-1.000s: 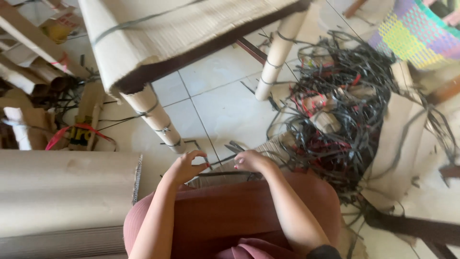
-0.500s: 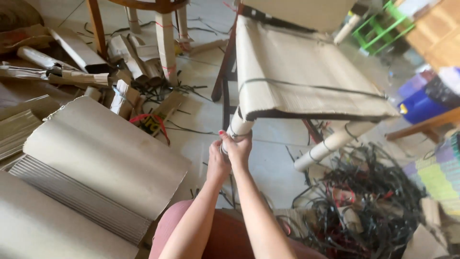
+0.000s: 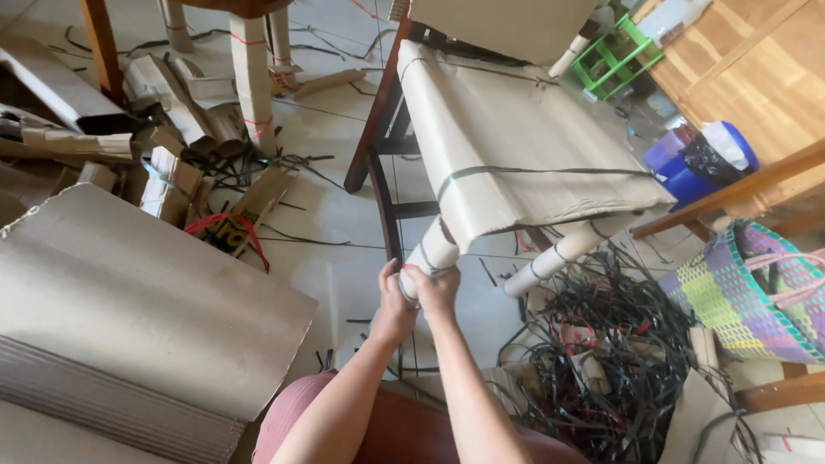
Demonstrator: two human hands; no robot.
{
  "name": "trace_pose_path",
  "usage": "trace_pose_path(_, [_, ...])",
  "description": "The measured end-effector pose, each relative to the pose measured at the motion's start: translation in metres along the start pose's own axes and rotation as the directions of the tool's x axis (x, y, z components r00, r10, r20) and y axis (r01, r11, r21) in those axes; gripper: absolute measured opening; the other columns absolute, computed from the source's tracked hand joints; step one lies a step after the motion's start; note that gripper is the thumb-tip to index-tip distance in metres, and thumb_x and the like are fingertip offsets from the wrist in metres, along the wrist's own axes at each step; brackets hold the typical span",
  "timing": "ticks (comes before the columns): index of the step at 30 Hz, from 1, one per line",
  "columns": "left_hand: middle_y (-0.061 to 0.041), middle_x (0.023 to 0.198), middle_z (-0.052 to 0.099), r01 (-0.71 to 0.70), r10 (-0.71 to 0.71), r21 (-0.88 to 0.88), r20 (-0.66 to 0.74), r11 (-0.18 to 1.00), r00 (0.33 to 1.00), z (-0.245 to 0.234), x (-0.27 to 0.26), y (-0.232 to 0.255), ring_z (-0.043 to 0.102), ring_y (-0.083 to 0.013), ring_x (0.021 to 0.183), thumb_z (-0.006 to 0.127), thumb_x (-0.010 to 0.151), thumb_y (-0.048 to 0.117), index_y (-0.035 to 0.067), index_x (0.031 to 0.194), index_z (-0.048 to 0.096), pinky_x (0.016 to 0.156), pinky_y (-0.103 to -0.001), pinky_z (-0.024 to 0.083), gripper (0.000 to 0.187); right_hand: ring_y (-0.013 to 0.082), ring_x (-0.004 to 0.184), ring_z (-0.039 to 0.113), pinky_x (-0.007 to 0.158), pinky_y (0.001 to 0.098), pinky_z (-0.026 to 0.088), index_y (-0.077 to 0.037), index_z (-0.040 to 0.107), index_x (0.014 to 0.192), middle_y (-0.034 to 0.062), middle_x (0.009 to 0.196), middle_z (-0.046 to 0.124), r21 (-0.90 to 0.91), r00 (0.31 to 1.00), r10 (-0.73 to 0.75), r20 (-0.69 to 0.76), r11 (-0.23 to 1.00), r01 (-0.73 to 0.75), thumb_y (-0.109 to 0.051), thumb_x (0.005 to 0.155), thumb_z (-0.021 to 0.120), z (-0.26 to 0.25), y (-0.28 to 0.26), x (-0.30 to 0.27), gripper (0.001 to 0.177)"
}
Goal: The person wraps a chair leg with a strip of beige material, secures it with black plastic ties, and trims the excess with scissors. The process is repeated on another leg.
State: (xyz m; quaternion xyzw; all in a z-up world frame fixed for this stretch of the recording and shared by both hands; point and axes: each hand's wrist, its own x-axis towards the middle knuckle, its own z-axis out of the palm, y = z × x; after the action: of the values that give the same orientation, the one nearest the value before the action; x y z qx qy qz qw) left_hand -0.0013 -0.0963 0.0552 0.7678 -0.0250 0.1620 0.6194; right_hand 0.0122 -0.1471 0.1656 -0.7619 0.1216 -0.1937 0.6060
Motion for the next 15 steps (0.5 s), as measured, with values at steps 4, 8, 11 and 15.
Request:
trace_pose_path(4, [-0.034, 0.155, 0.026, -0.458, 0.472, 0.286, 0.022, 0.842, 0.881, 0.055, -0.014, -0.039, 0.033, -0.0538, 0.144, 0.055, 0.098, 0.036, -0.013, 0.132, 0.035, 0.124, -0.055, 0.025, 0.063, 0.0319, 0.111, 0.068, 0.090, 0.0492, 0.054, 0.007, 0.069, 0.121, 0.0254, 0.112, 0.074, -0.005, 1.000, -0.004, 0.016, 1.000, 0.004, -0.012, 0.059, 0.093, -0.055, 0.008, 0.003, 0.069])
trace_pose_path(8, [-0.038, 0.132, 0.047, -0.703, 0.660, 0.168, 0.252, 0.691, 0.708, 0.052, -0.025, 0.001, 0.046, -0.0572, 0.132, 0.065, 0.092, 0.028, -0.020, 0.131, 0.036, 0.119, -0.069, 0.015, 0.069, 0.0307, 0.114, 0.064, 0.093, 0.0491, 0.052, 0.004, 0.063, 0.128, 0.0223, 0.117, 0.070, -0.012, 0.999, 0.047, 0.013, 0.999, -0.046, -0.013, 0.055, 0.098, -0.115, 0.026, 0.013, 0.083])
trace_pose_path(11, [-0.024, 0.125, 0.060, -0.595, 0.523, 0.007, 0.467, 0.803, 0.712, 0.036, -0.016, 0.011, 0.055, -0.0432, 0.128, 0.071, 0.089, 0.019, -0.003, 0.134, 0.047, 0.116, -0.062, 0.025, 0.055, 0.0322, 0.119, 0.063, 0.093, 0.0535, 0.051, 0.000, 0.059, 0.132, 0.0204, 0.121, 0.068, -0.014, 0.994, 0.106, 0.004, 0.994, -0.106, -0.014, 0.052, 0.099, -0.154, 0.035, 0.013, 0.091])
trace_pose_path(15, [-0.012, 0.131, 0.065, -0.324, 0.328, -0.051, 0.210, 0.945, 0.921, -0.028, 0.031, 0.075, 0.058, -0.0344, 0.132, 0.076, 0.083, 0.007, 0.011, 0.137, 0.058, 0.115, -0.052, 0.041, 0.057, 0.0234, 0.117, 0.064, 0.101, 0.0483, 0.051, -0.005, 0.068, 0.117, 0.0086, 0.113, 0.070, 0.111, 0.989, -0.075, 0.129, 0.992, 0.061, -0.001, 0.059, 0.090, -0.204, 0.068, 0.011, 0.063])
